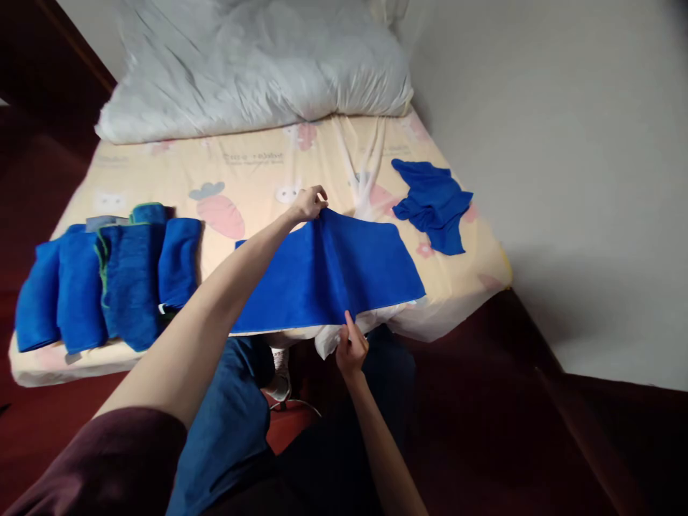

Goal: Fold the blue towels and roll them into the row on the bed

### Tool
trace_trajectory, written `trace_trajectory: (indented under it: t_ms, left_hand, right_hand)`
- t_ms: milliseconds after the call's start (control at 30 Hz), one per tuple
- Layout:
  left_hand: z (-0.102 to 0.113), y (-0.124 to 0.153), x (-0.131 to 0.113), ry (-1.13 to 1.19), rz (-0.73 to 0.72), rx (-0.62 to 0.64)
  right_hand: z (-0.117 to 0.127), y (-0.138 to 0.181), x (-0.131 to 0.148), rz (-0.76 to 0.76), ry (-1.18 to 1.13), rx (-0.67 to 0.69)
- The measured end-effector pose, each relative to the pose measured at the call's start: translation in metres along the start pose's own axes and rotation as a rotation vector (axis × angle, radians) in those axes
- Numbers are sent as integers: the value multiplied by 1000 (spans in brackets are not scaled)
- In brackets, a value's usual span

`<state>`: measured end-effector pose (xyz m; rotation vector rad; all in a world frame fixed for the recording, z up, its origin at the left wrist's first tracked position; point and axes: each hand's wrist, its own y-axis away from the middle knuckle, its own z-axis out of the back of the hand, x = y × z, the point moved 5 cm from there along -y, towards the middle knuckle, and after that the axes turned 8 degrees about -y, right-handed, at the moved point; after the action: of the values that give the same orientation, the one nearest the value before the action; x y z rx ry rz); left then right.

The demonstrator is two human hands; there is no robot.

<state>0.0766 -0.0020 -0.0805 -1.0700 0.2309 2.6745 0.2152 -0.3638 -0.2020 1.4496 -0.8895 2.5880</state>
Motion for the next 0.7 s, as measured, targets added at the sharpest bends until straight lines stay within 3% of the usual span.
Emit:
trace_trajectory:
  t_ms: [133,333,500,600,700]
  left_hand:
    - [54,32,-42,126,-89,-66]
    - [143,99,-89,132,-299,-279]
    - [205,163,-108,86,-333,-452]
    - [232,195,-115,117,-325,-491]
    - [252,218,-121,199,-327,-500]
  right_hand:
    - [49,-39,31,73,48,-205]
    - [118,-105,100,68,-157,-490]
    - [147,-149,153,72,-441,-455]
    - [152,-173,169,10,-584,-369]
    - [156,-193,178,-53,-685,-366]
